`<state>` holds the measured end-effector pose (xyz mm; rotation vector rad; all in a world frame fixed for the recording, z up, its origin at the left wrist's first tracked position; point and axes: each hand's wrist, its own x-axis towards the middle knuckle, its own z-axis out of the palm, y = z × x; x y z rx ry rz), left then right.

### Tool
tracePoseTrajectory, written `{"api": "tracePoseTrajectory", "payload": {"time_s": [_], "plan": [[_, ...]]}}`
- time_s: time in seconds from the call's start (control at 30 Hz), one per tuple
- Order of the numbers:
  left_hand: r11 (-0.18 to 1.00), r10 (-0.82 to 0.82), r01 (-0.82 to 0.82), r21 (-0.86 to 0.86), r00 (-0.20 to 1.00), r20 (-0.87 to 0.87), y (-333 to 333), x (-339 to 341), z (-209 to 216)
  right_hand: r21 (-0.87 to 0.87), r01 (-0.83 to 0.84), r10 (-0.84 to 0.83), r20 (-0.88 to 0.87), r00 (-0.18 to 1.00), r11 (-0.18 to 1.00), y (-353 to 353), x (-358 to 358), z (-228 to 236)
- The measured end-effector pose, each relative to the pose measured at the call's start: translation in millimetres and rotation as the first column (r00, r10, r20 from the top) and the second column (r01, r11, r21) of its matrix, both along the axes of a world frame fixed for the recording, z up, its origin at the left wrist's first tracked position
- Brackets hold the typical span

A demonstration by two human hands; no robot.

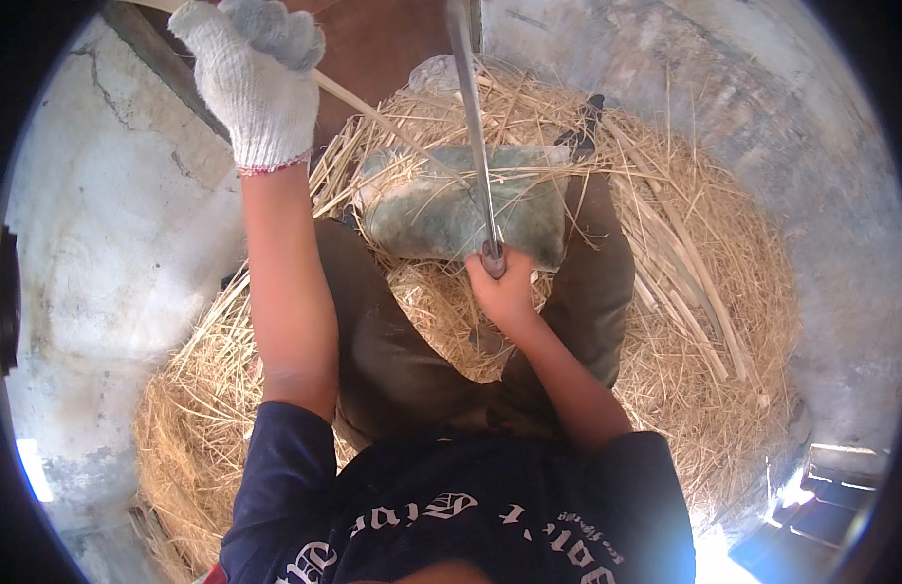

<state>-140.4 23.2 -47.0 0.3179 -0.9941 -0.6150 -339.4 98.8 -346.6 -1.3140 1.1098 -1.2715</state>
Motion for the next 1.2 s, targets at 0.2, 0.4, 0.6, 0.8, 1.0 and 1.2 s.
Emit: {"api": "tracePoseTrajectory", "payload": {"time_s": [0.2, 0.4, 0.6, 0.8, 1.0, 1.2], "plan": [[0.998, 0.065, -0.065, 0.026, 0.998, -0.002, 4.0, -2.3, 4.7, 0.783, 0.083, 0.018, -0.120, 0.993, 0.616, -7.4, 2.1, -54.9], [0.998, -0.021, 0.021, -0.060, 1.000, -0.007, -9.5, 29.1, 6.5, 0.523, 0.118, -0.213, 0.124, 0.969, 0.844, -22.9, -28.3, 7.3], [0.994, -0.098, 0.099, -0.039, 0.995, 0.032, -6.8, 17.2, -2.0, 0.272, 0.073, -0.154, 0.289, 0.945, 0.960, -0.5, 16.6, 12.7], [0.990, -0.134, 0.135, -0.028, 0.991, 0.022, -4.4, 16.9, 2.5, 0.472, 0.114, 0.147, -0.480, 0.865, 0.874, -2.0, 6.2, -19.0], [0.991, -0.120, 0.122, -0.060, 0.992, 0.040, -2.4, 24.8, 3.5, 0.289, 0.001, 0.039, -0.131, 0.991, 0.957, -7.6, -11.8, 30.2], [0.986, -0.092, 0.087, 0.145, 0.995, 0.027, 3.6, 5.8, 0.1, 0.287, 0.089, -0.054, -0.128, 0.990, 0.954, -3.9, 28.1, -14.2]]}}
